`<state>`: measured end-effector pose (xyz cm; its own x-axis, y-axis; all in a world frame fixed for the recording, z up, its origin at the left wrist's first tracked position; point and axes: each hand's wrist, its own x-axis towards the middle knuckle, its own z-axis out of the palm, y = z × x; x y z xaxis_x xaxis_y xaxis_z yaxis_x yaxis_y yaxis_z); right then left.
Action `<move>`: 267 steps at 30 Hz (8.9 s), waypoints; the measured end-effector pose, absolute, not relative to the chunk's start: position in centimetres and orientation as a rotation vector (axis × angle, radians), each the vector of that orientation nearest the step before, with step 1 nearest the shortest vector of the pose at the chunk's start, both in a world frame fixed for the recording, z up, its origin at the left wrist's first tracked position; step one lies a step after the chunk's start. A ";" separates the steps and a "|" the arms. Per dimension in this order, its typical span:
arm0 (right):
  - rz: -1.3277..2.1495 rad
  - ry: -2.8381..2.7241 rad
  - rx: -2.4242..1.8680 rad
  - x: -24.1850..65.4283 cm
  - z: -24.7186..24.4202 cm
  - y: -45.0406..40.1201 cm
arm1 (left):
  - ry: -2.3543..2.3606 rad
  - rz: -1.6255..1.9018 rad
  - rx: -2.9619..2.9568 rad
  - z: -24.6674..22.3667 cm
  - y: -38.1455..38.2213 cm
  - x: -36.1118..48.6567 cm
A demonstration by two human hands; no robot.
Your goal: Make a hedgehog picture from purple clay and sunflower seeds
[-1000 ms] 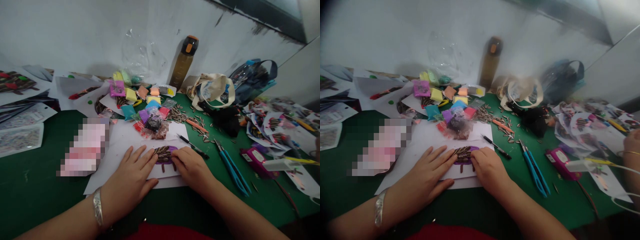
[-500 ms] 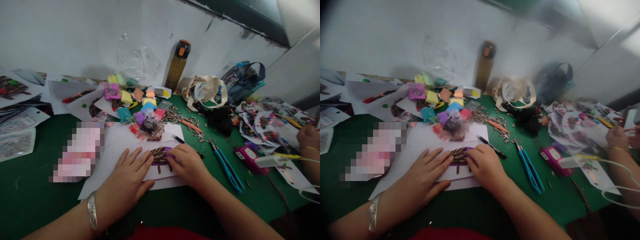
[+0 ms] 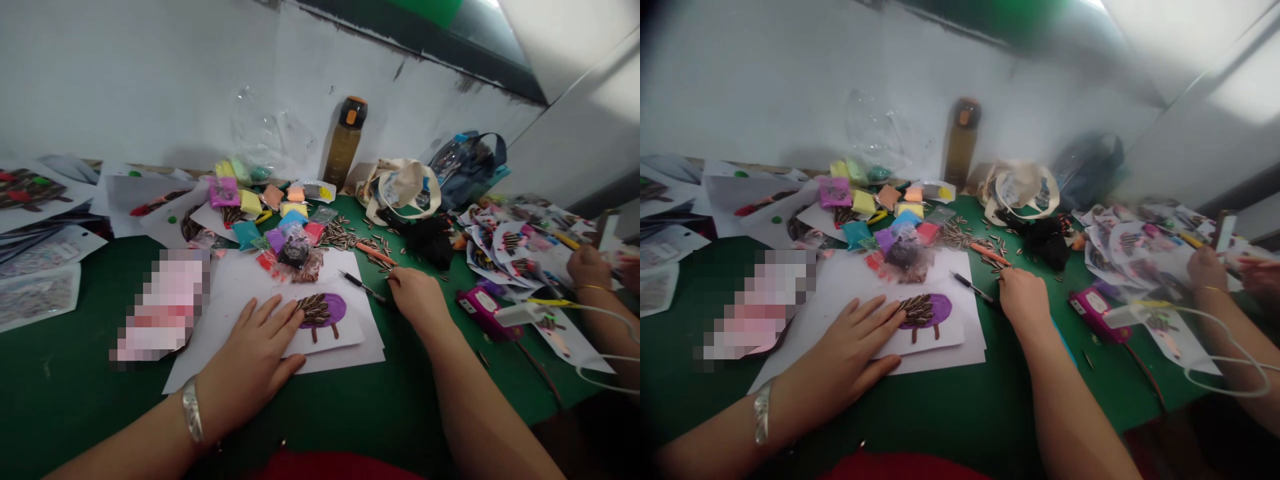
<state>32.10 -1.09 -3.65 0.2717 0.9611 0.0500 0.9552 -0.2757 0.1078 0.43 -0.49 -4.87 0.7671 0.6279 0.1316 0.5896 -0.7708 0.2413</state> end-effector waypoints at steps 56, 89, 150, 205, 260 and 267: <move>-0.459 2.748 2.286 23.0 -4.9 -4.8 | 1.021 0.190 2.811 -4.4 -1.0 0.7; -0.345 2.670 2.397 22.6 -5.0 -5.3 | 1.002 0.281 2.786 -4.9 -0.9 0.7; -0.531 2.799 2.273 24.4 -4.8 -0.4 | 1.007 0.207 2.768 -4.8 -0.7 0.6; 0.060 2.133 2.955 31.3 -3.4 -0.5 | 1.014 0.210 2.772 -4.7 -0.7 0.5; -0.139 2.692 2.015 23.8 -4.6 -1.7 | 1.010 0.259 2.748 -4.8 -0.8 0.7; -0.143 2.723 2.044 23.7 -4.7 -1.8 | 1.012 0.224 2.774 -4.7 -0.8 0.7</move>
<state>23.68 -1.80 -4.71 -0.2580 0.9527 0.1607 0.9306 0.2897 -0.2236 0.74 -0.75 -4.74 0.7569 0.6487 0.0793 0.6216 -0.7520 0.2192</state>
